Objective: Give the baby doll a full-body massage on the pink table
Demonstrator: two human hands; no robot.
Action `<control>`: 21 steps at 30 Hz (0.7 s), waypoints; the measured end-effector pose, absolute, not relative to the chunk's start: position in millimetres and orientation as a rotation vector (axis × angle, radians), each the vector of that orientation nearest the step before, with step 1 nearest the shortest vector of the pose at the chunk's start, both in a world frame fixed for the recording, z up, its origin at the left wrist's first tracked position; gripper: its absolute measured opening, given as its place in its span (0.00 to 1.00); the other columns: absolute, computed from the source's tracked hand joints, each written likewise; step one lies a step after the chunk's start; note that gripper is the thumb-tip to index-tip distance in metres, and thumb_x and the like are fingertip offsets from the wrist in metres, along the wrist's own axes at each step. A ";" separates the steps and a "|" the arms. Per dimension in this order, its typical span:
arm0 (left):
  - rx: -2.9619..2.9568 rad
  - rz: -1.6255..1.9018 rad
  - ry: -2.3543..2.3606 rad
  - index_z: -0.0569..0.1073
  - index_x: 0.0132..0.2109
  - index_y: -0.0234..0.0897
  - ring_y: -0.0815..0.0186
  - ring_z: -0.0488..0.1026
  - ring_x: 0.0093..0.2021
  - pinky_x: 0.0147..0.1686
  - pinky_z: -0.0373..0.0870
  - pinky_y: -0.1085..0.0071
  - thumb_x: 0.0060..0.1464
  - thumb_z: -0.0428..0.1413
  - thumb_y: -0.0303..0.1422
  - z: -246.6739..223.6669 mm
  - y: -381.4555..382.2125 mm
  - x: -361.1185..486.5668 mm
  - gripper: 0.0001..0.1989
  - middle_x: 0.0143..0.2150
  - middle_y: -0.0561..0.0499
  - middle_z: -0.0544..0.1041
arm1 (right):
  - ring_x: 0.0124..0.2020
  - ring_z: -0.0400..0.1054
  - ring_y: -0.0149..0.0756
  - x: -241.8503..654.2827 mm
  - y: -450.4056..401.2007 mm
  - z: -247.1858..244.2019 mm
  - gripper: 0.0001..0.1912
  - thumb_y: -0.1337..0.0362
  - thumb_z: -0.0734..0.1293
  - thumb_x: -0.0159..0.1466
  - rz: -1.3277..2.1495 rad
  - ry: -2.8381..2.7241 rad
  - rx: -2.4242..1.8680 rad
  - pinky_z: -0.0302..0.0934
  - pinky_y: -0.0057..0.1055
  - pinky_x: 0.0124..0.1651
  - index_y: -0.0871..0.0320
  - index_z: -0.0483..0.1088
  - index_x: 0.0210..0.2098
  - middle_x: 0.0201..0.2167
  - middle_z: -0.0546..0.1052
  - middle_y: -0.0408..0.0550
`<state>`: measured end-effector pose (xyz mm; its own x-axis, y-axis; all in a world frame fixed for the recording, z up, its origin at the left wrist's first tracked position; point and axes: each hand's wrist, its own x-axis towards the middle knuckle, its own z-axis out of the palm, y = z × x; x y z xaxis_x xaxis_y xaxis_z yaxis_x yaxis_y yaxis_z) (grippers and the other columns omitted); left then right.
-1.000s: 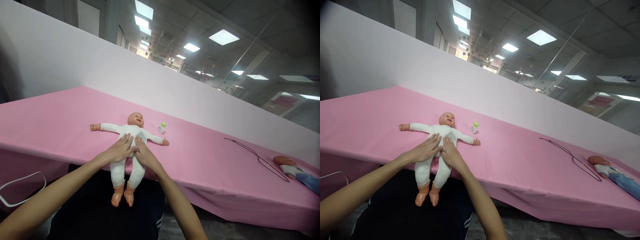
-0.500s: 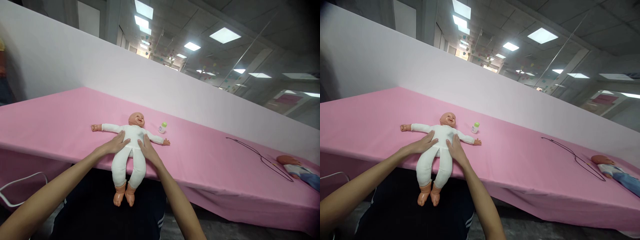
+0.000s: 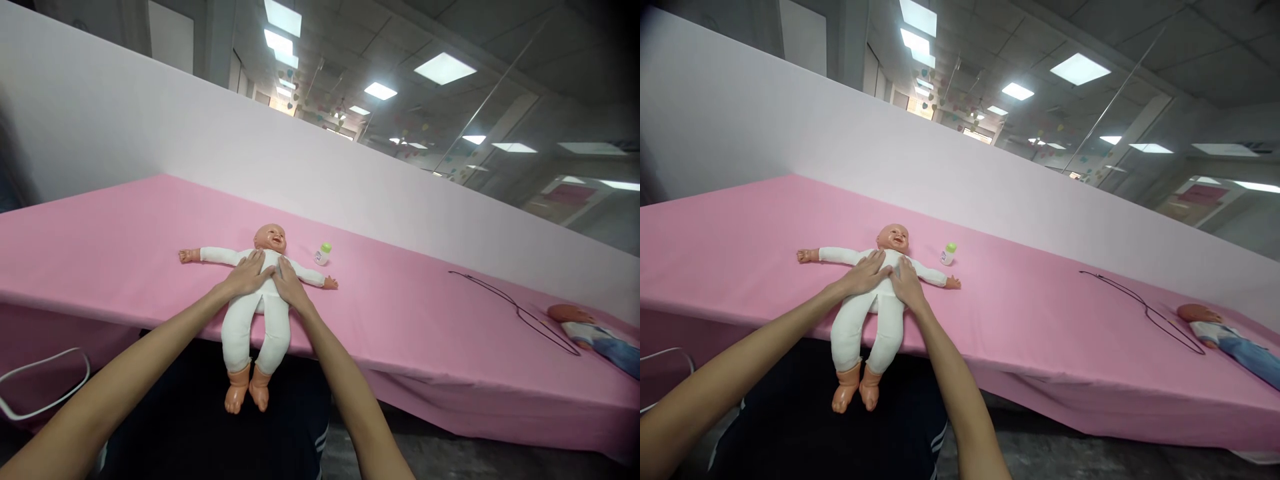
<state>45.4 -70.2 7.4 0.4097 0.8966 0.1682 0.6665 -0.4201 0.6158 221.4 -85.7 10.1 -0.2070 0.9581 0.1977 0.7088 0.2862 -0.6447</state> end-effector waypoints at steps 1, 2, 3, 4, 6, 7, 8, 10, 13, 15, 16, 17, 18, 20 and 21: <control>2.172 0.678 1.368 0.45 0.79 0.24 0.47 0.33 0.80 0.76 0.37 0.46 0.70 0.36 0.56 4.2 -68.0 39.0 0.45 0.81 0.33 0.39 | 0.80 0.39 0.50 224.5 -87.7 9.1 0.44 0.45 0.54 0.74 0.578 -1.962 -1.511 0.32 0.47 0.80 0.74 0.49 0.77 0.79 0.47 0.65; 2.129 0.677 1.395 0.44 0.78 0.22 0.46 0.32 0.80 0.76 0.39 0.47 0.70 0.36 0.57 1.6 -69.2 31.9 0.47 0.81 0.31 0.37 | 0.80 0.38 0.51 227.8 -92.3 7.9 0.45 0.44 0.54 0.75 0.598 -1.936 -1.524 0.32 0.48 0.80 0.74 0.47 0.77 0.79 0.46 0.66; 2.091 0.666 1.403 0.43 0.78 0.21 0.46 0.31 0.80 0.76 0.39 0.48 0.69 0.36 0.57 0.0 -73.8 24.5 0.48 0.80 0.31 0.35 | 0.80 0.37 0.52 231.0 -99.0 6.6 0.46 0.42 0.54 0.74 0.628 -1.912 -1.534 0.32 0.48 0.80 0.73 0.46 0.77 0.79 0.45 0.65; 2.063 0.642 1.395 0.41 0.78 0.19 0.46 0.31 0.80 0.76 0.40 0.49 0.69 0.36 0.58 -0.8 -81.6 17.2 0.49 0.80 0.30 0.34 | 0.80 0.36 0.52 234.0 -107.5 5.2 0.47 0.41 0.55 0.74 0.659 -1.894 -1.542 0.32 0.48 0.80 0.70 0.46 0.78 0.79 0.45 0.63; 2.050 0.580 1.360 0.39 0.78 0.19 0.47 0.32 0.80 0.76 0.42 0.49 0.70 0.35 0.59 -0.2 -103.6 4.8 0.49 0.80 0.30 0.32 | 0.80 0.36 0.51 238.2 -127.1 2.4 0.46 0.39 0.57 0.73 0.697 -1.890 -1.542 0.33 0.48 0.80 0.62 0.47 0.79 0.80 0.46 0.56; 2.068 0.555 1.338 0.38 0.79 0.21 0.48 0.32 0.80 0.76 0.42 0.49 0.70 0.36 0.59 0.5 -116.0 0.5 0.49 0.80 0.31 0.32 | 0.80 0.37 0.50 238.8 -136.8 1.1 0.45 0.38 0.58 0.73 0.696 -1.910 -1.531 0.34 0.47 0.80 0.57 0.48 0.79 0.80 0.47 0.52; 2.099 0.536 1.316 0.39 0.79 0.23 0.49 0.32 0.80 0.76 0.42 0.49 0.70 0.36 0.59 1.1 -127.8 -1.8 0.49 0.80 0.32 0.32 | 0.80 0.38 0.50 238.3 -145.4 0.0 0.44 0.38 0.58 0.73 0.687 -1.938 -1.515 0.35 0.47 0.81 0.54 0.48 0.79 0.79 0.48 0.50; 2.191 0.522 1.260 0.43 0.79 0.26 0.50 0.32 0.80 0.76 0.42 0.50 0.69 0.38 0.59 1.9 -146.2 0.6 0.48 0.80 0.34 0.34 | 0.80 0.39 0.50 234.0 -156.9 -1.1 0.43 0.37 0.56 0.73 0.663 -2.008 -1.461 0.34 0.50 0.81 0.55 0.49 0.79 0.79 0.50 0.50; 2.320 0.553 1.169 0.46 0.79 0.27 0.51 0.33 0.80 0.77 0.39 0.51 0.70 0.38 0.58 2.1 -152.3 19.8 0.46 0.81 0.36 0.38 | 0.80 0.39 0.51 223.1 -154.8 -0.2 0.45 0.36 0.51 0.74 0.623 -2.119 -1.349 0.32 0.52 0.81 0.61 0.50 0.78 0.79 0.51 0.54; 2.335 0.606 1.192 0.46 0.79 0.26 0.52 0.34 0.81 0.77 0.37 0.51 0.70 0.37 0.57 3.1 -141.3 36.0 0.45 0.81 0.36 0.39 | 0.80 0.40 0.48 217.6 -141.3 2.1 0.43 0.38 0.50 0.74 0.586 -2.160 -1.295 0.33 0.46 0.81 0.59 0.51 0.78 0.79 0.51 0.51; 2.322 0.634 1.221 0.46 0.79 0.26 0.52 0.34 0.81 0.77 0.37 0.51 0.71 0.37 0.56 3.9 -132.5 42.6 0.45 0.80 0.35 0.39 | 0.80 0.40 0.46 216.3 -132.1 3.5 0.41 0.39 0.50 0.75 0.578 -2.164 -1.286 0.33 0.43 0.81 0.57 0.52 0.78 0.79 0.51 0.48; 2.306 0.658 1.245 0.46 0.79 0.26 0.52 0.34 0.81 0.76 0.37 0.50 0.71 0.36 0.56 5.0 -122.5 47.4 0.44 0.80 0.35 0.39 | 0.80 0.41 0.45 216.3 -122.1 4.9 0.40 0.40 0.51 0.75 0.575 -2.161 -1.290 0.33 0.41 0.81 0.55 0.52 0.78 0.79 0.51 0.46; 2.291 0.672 1.258 0.46 0.79 0.27 0.52 0.35 0.81 0.76 0.36 0.49 0.71 0.35 0.55 6.2 -112.1 50.2 0.43 0.81 0.35 0.40 | 0.80 0.41 0.45 217.3 -112.0 6.2 0.39 0.41 0.52 0.75 0.573 -2.155 -1.304 0.34 0.42 0.81 0.55 0.52 0.78 0.79 0.51 0.46; 2.269 0.673 1.271 0.47 0.79 0.28 0.52 0.35 0.81 0.76 0.36 0.47 0.71 0.33 0.54 8.4 -93.4 50.1 0.42 0.81 0.36 0.41 | 0.80 0.42 0.46 222.0 -94.1 7.7 0.39 0.42 0.53 0.75 0.560 -2.138 -1.342 0.33 0.46 0.81 0.58 0.54 0.77 0.79 0.52 0.51; 2.257 0.667 1.276 0.47 0.79 0.27 0.52 0.35 0.81 0.76 0.36 0.47 0.71 0.33 0.54 9.1 -86.4 47.8 0.42 0.81 0.36 0.41 | 0.80 0.42 0.47 225.1 -87.4 7.7 0.40 0.42 0.54 0.74 0.547 -2.119 -1.364 0.33 0.48 0.80 0.61 0.55 0.76 0.78 0.53 0.53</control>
<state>47.8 -86.4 9.1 0.4519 0.8728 0.1844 0.6498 -0.4637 0.6023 225.1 -87.4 7.7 -0.3295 0.9153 0.2315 0.6889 0.4007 -0.6040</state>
